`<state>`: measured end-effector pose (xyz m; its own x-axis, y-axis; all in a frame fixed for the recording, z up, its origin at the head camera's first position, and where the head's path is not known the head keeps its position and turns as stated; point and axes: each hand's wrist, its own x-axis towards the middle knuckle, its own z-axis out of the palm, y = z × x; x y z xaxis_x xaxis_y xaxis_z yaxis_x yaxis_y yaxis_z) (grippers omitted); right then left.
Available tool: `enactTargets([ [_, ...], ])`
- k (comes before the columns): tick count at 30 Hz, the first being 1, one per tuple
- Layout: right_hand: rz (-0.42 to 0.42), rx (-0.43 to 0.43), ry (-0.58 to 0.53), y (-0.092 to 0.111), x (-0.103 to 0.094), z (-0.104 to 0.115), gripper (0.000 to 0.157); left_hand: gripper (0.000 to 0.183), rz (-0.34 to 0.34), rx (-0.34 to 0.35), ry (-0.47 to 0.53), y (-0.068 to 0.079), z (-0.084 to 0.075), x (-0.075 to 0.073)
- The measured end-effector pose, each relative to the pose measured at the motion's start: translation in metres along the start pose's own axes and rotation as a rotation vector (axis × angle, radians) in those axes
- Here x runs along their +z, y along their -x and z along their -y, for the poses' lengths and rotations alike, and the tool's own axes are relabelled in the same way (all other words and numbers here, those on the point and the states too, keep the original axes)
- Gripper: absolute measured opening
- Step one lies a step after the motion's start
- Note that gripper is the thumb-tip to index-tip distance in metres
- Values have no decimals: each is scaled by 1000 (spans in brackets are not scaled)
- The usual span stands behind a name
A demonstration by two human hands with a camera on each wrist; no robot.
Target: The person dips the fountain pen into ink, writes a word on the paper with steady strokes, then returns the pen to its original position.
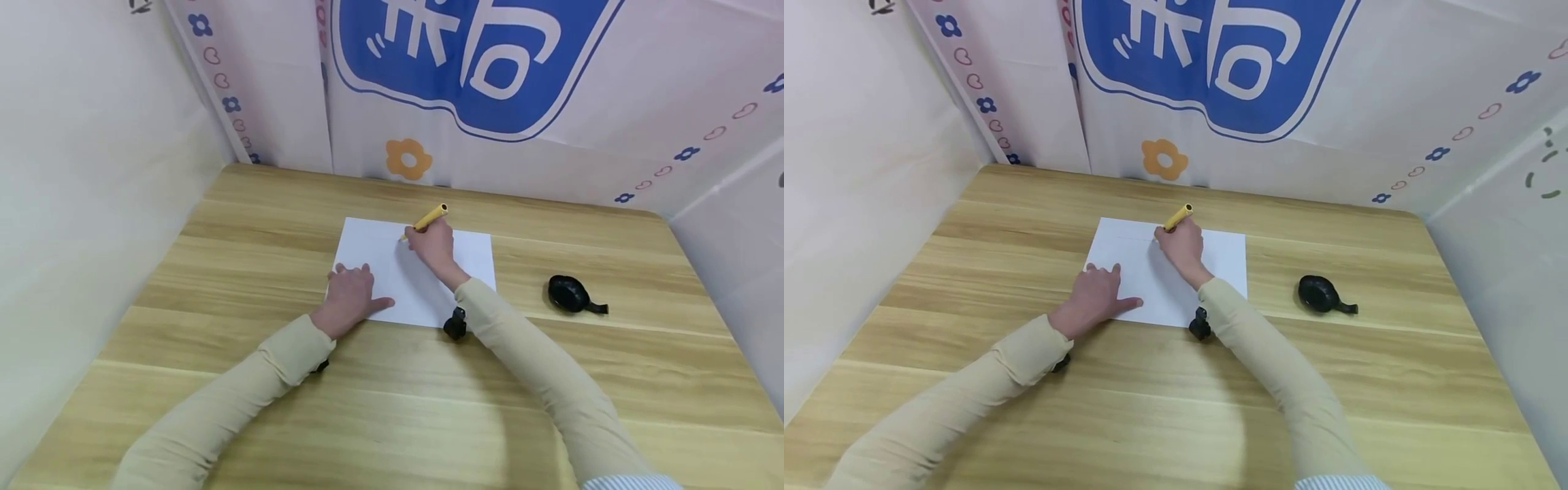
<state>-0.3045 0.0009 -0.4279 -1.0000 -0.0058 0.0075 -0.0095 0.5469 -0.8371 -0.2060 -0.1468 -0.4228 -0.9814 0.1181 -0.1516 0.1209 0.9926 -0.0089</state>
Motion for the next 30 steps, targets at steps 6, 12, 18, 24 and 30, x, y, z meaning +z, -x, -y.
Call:
enactTargets([
  [6,-14,38,-15,1,-13,-7,19,77,29,0,12,-1,-1,-2],
  [12,-56,46,2,3,-26,-14,18,78,37,1,17,-1,-1,-3],
  [18,-86,51,4,4,-40,-23,18,77,38,5,38,-1,-1,-3],
  [24,-108,69,2,4,-54,-33,18,77,41,5,40,-2,-1,-2],
  [30,-139,84,20,5,-66,-41,16,83,55,17,38,-3,-1,-2],
])
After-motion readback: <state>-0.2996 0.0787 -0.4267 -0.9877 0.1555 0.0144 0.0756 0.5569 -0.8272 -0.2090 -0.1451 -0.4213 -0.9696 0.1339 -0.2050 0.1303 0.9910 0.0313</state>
